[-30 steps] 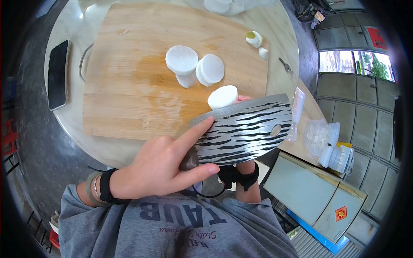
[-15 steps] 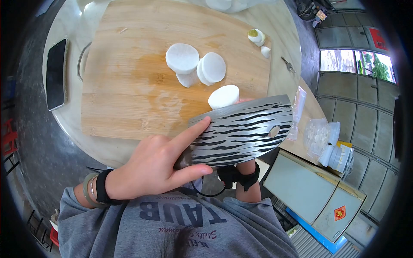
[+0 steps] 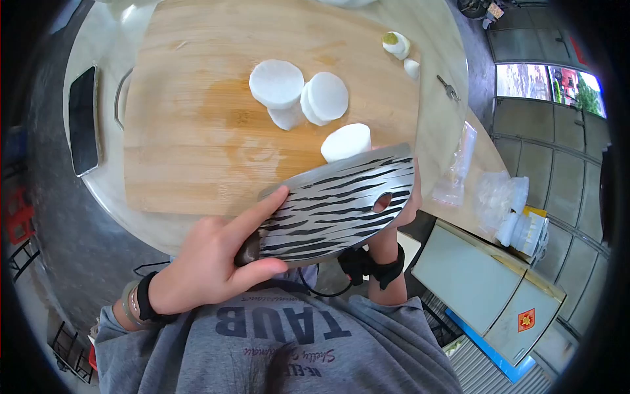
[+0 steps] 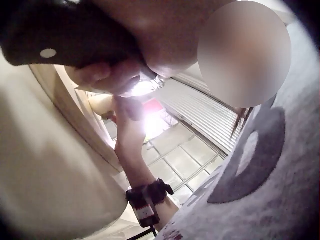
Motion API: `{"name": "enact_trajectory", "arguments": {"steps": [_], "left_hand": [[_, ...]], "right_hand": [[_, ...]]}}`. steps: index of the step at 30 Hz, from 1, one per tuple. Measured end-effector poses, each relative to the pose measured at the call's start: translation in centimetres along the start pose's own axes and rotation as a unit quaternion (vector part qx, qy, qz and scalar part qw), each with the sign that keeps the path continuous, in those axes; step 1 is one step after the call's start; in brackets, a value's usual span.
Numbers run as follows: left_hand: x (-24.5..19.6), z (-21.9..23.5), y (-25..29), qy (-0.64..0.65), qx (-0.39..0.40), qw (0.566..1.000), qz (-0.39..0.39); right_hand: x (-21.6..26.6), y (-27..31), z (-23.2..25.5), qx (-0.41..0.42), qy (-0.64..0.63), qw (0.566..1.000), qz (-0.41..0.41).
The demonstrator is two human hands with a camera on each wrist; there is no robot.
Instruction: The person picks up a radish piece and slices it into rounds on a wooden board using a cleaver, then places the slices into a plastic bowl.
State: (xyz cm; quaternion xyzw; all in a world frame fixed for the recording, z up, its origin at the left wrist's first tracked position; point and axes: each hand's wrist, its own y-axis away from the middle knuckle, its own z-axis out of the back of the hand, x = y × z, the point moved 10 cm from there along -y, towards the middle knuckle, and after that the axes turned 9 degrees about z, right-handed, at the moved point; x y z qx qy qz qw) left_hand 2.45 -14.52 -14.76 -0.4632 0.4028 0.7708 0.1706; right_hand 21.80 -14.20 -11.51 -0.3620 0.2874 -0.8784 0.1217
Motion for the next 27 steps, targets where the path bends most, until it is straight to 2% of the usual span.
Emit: {"name": "enact_trajectory", "arguments": {"steps": [7, 14, 16, 18, 22, 24, 27], "left_hand": [[-0.2, 0.1, -0.3, -0.001, 0.015, 0.999, 0.031], [-0.6, 0.2, -0.2, -0.029, 0.036, 0.994, 0.096], [-1.6, 0.6, -0.5, -0.051, -0.022, 0.998, 0.003], [-2.1, 0.7, -0.5, -0.06, -0.036, 0.997, -0.024], [-2.0, 0.6, -0.4, -0.047, 0.021, 0.997, 0.059], [-2.3, 0.5, -0.7, -0.051, 0.017, 0.998, 0.044], [-2.9, 0.5, -1.0, -0.059, -0.019, 0.998, -0.02]], "right_hand": [[-0.4, 0.1, 0.0, -0.012, -0.016, 1.0, -0.002], [-1.3, -0.4, -0.2, -0.012, -0.084, 0.994, -0.062], [-1.3, -0.7, -0.2, -0.01, -0.094, 0.993, -0.065], [-1.3, -0.9, -0.2, -0.014, -0.106, 0.992, -0.074], [-1.9, -0.8, -0.4, 0.001, -0.13, 0.985, -0.113], [-2.2, -0.5, -0.6, 0.002, -0.139, 0.983, -0.119], [-2.6, -0.6, -0.8, -0.01, -0.145, 0.985, -0.097]]}}
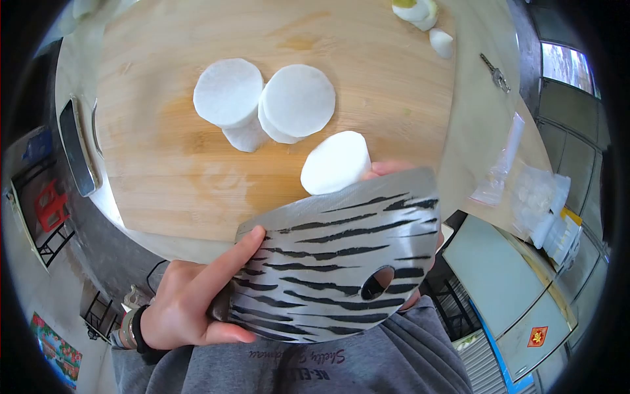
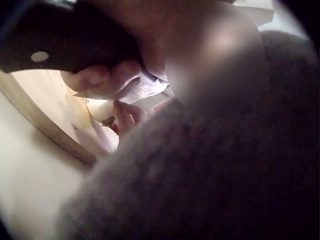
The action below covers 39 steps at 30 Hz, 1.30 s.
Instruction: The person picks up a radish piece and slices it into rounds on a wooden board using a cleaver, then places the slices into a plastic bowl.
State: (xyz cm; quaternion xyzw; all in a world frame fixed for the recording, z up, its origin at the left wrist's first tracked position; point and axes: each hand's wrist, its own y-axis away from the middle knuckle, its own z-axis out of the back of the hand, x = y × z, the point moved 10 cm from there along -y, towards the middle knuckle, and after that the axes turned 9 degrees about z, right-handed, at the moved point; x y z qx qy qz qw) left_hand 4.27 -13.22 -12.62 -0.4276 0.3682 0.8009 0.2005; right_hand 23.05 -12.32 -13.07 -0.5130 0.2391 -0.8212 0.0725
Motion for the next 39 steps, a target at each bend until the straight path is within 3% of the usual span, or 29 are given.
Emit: {"name": "enact_trajectory", "arguments": {"steps": [2, 5, 9, 12, 15, 19, 21, 25, 27, 30, 33, 35, 37, 39], "left_hand": [[0.0, -0.1, -0.2, 0.017, 0.002, 1.0, 0.012], [0.5, -0.2, -0.2, 0.044, 0.07, 0.992, 0.099], [0.2, -0.1, -0.4, 0.044, 0.052, 0.994, 0.089], [0.0, -0.1, -0.9, 0.037, 0.037, 0.996, 0.077], [0.1, -0.1, -1.4, 0.048, 0.042, 0.995, 0.082], [-0.2, 0.0, -1.4, 0.055, 0.058, 0.99, 0.113], [-0.3, 0.0, -1.5, 0.044, 0.062, 0.99, 0.116], [-0.2, 0.0, -1.8, 0.053, 0.062, 0.987, 0.139], [-0.3, 0.0, -2.1, 0.047, 0.056, 0.988, 0.135], [-0.8, 0.2, -2.2, 0.014, 0.039, 0.993, 0.111], [-1.0, 0.2, -2.1, 0.025, 0.046, 0.988, 0.144], [-0.8, 0.1, -1.8, 0.041, 0.073, 0.978, 0.19], [-1.0, 0.3, -1.9, 0.036, 0.069, 0.98, 0.181], [-0.9, 0.4, -2.4, 0.03, 0.051, 0.983, 0.174]], "right_hand": [[0.1, -0.1, 0.1, -0.004, 0.003, 0.999, 0.032], [0.3, 0.2, 0.1, -0.016, 0.011, 0.995, 0.099], [1.6, 0.3, 0.4, -0.033, 0.01, 0.983, 0.183], [1.6, 0.2, 0.6, 0.031, 0.012, 0.983, 0.178], [1.2, 1.1, 0.6, 0.033, 0.013, 0.98, 0.194], [0.6, 1.7, 0.6, -0.052, -0.009, 0.981, 0.186], [0.5, 1.6, 0.6, -0.042, -0.005, 0.982, 0.184], [1.7, -1.3, -0.4, 0.132, 0.036, 0.986, 0.099], [1.5, -1.0, -0.6, 0.137, 0.046, 0.984, 0.099], [0.9, 1.1, -0.1, 0.073, 0.015, 0.98, 0.185], [0.5, 0.7, 0.6, 0.056, -0.027, 0.981, 0.185], [0.4, 0.9, 0.6, 0.029, -0.025, 0.987, 0.155], [0.3, 0.9, 0.4, -0.011, -0.033, 0.991, 0.127], [0.4, -0.1, 0.4, 0.035, -0.026, 0.997, 0.06]]}}
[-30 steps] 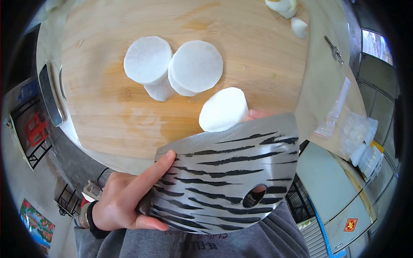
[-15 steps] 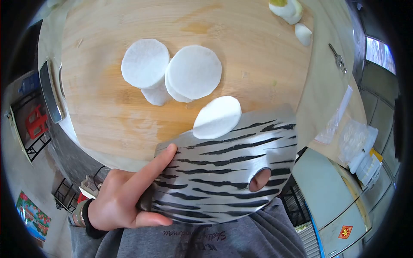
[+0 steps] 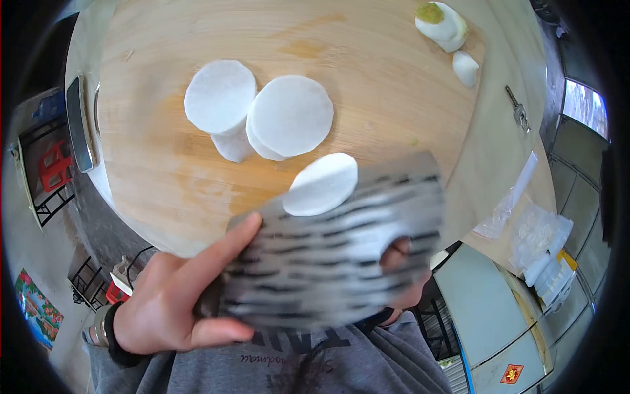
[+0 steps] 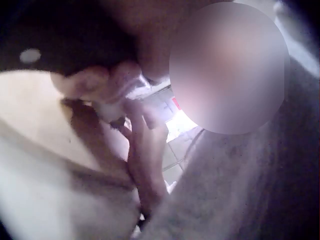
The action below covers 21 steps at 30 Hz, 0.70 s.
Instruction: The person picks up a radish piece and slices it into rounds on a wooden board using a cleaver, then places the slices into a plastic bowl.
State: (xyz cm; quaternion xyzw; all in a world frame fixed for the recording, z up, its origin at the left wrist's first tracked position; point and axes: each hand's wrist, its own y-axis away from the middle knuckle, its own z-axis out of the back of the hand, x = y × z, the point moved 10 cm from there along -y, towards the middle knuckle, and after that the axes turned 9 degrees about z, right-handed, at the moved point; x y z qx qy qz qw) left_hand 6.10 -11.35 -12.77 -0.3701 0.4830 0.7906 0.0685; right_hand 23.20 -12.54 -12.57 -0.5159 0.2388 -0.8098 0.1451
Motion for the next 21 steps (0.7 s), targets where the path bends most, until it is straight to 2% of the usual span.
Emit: {"name": "enact_trajectory", "arguments": {"steps": [2, 3, 8, 11, 15, 17, 19, 21], "left_hand": [[0.1, 0.1, -0.9, 0.002, -0.037, 0.999, 0.0], [0.5, 0.1, -1.1, 0.048, 0.003, 0.998, 0.036], [-0.1, 0.6, -1.3, 0.037, 0.022, 0.997, 0.064], [0.0, 0.3, -1.4, 0.037, -0.007, 0.996, 0.079], [0.2, 0.1, -1.6, 0.095, 0.003, 0.994, 0.062], [-0.1, -0.2, -1.8, 0.115, -0.037, 0.993, -0.013], [-0.7, -0.7, -1.7, 0.116, -0.016, 0.992, -0.041], [-1.2, -0.9, -1.7, 0.096, 0.063, 0.993, -0.02]], "right_hand": [[0.3, -0.6, 0.2, 0.006, 0.041, 0.999, -0.012], [0.2, -0.8, 0.2, 0.011, 0.047, 0.999, -0.013], [0.0, -1.2, 0.1, 0.019, 0.039, 0.999, 0.003], [0.0, -0.8, 0.2, -0.001, 0.028, 1.0, 0.001], [0.4, -0.9, 0.1, -0.021, 0.069, 0.997, 0.025], [0.4, -0.7, 0.2, -0.033, 0.08, 0.996, 0.031], [0.5, -0.7, 0.3, -0.04, 0.098, 0.994, 0.04], [0.5, -0.5, 0.4, -0.053, 0.095, 0.994, 0.02]]}}
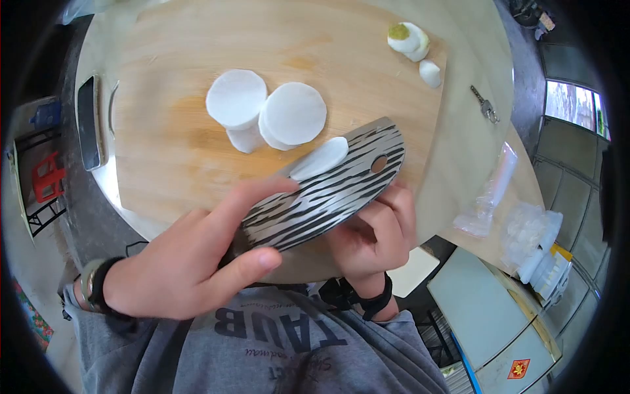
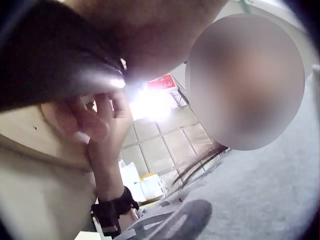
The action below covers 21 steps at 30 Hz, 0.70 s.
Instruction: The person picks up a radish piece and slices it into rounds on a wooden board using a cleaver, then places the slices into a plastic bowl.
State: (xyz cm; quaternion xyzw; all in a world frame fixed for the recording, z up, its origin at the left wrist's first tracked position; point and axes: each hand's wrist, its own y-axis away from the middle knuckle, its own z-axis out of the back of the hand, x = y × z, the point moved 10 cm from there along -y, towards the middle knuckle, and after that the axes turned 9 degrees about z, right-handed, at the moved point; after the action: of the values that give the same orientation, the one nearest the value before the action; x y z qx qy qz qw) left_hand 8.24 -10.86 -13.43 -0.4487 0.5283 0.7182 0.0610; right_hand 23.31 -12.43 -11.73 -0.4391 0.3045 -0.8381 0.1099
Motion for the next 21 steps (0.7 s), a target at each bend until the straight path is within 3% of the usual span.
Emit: {"name": "enact_trajectory", "arguments": {"steps": [3, 6, 12, 14, 18, 21], "left_hand": [[-0.6, -0.5, -0.1, -0.025, 0.065, 0.995, 0.065], [-0.5, -0.5, -0.2, -0.014, 0.059, 0.997, 0.041], [0.3, -0.2, 0.6, 0.026, 0.027, 0.996, 0.075], [0.7, -0.1, 0.3, 0.096, -0.014, 0.994, 0.043], [1.6, 0.3, 1.5, 0.186, -0.045, 0.978, 0.079], [1.7, 0.0, 2.9, 0.135, -0.055, 0.988, 0.048]], "right_hand": [[0.2, -0.2, 0.1, -0.005, 0.007, 1.0, 0.007], [0.4, -0.2, 0.2, -0.002, 0.028, 0.999, 0.015], [0.8, -0.1, 0.2, -0.005, 0.04, 0.999, 0.021], [1.1, -0.2, 0.3, -0.018, 0.052, 0.998, 0.032], [1.6, -0.5, 0.3, -0.023, 0.053, 0.997, 0.05], [1.6, -0.3, 0.3, -0.017, 0.054, 0.998, 0.035]]}}
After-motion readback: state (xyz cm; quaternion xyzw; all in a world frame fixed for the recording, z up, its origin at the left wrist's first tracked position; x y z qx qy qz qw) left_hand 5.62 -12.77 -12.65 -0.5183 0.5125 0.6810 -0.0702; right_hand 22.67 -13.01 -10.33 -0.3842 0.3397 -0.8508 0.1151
